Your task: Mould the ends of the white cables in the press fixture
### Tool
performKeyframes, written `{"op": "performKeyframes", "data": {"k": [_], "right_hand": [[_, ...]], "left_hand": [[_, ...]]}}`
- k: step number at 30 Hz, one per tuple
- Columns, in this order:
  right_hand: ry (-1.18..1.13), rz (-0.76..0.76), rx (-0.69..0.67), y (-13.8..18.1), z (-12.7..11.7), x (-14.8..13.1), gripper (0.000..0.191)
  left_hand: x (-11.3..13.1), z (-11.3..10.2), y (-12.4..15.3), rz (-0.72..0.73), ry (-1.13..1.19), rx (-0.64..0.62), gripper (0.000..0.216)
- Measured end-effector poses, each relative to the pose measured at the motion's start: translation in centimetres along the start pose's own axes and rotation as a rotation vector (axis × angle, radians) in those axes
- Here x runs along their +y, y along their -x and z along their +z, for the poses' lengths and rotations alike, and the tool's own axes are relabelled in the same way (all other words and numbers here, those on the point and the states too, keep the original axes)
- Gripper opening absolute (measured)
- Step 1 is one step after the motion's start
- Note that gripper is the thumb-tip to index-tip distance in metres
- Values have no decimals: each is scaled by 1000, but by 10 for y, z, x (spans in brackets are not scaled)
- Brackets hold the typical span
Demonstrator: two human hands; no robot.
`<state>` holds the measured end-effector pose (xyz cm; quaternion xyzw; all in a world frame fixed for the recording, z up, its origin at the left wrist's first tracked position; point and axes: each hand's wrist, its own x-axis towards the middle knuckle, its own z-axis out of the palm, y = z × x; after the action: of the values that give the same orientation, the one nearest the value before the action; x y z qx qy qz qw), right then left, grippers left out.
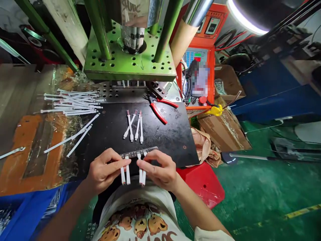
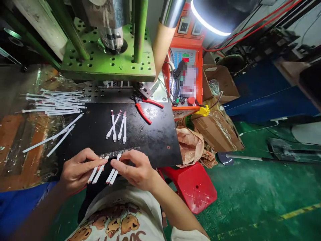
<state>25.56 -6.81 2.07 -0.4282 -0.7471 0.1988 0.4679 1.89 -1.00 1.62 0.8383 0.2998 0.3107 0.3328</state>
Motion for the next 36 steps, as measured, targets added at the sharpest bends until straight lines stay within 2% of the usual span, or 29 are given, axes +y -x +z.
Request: {"op": "performKeyframes", "data": {"k": [3, 6, 8, 10, 13, 16, 18, 20, 22, 24, 28, 30, 33, 36], "right_hand": [[-116, 65, 70, -9, -3, 4, 20], [-214, 342, 103, -32, -20, 20, 16], [-211, 539, 53, -52, -26, 39, 30], [-171, 658, -47, -71, -27, 61, 41], [46, 673, -209, -89, -24, 85, 43], [490, 508, -226, -102, -22, 89, 33], [636, 328, -245, -115, -13, 84, 24], [548, 148, -357, -135, 6, 78, 18], [390, -20, -497, -160, 34, 74, 19], [338, -155, -625, -187, 66, 73, 20], [508, -322, -830, -219, 110, 72, 20], [591, -396, -852, -222, 119, 69, 22], [653, -545, -800, -213, 121, 66, 30], [693, -644, -775, -203, 121, 66, 37]], "left_hand": [[0, 2, -3, -44, 121, 59, 30], [6, 4, -21, -197, 181, 120, 14], [6, 6, -43, -380, 189, 84, 33], [-1, 8, -68, -547, 218, 4, 44], [-16, 4, -93, -609, 170, -70, 38], [-24, -13, -89, -502, -202, -67, 21], [-24, -29, -75, -477, -529, -77, 17], [-25, -46, -61, -545, -795, -78, 15], [-30, -59, -51, -640, -931, -64, 16], [-37, -65, -46, -678, -953, -64, 19], [-52, -59, -46, -631, -964, -31, 20], [-53, -55, -46, -546, -966, -35, 21], [-42, -58, -39, -443, -843, -4, 21], [-22, -71, -25, -523, -518, 136, 13]]}}
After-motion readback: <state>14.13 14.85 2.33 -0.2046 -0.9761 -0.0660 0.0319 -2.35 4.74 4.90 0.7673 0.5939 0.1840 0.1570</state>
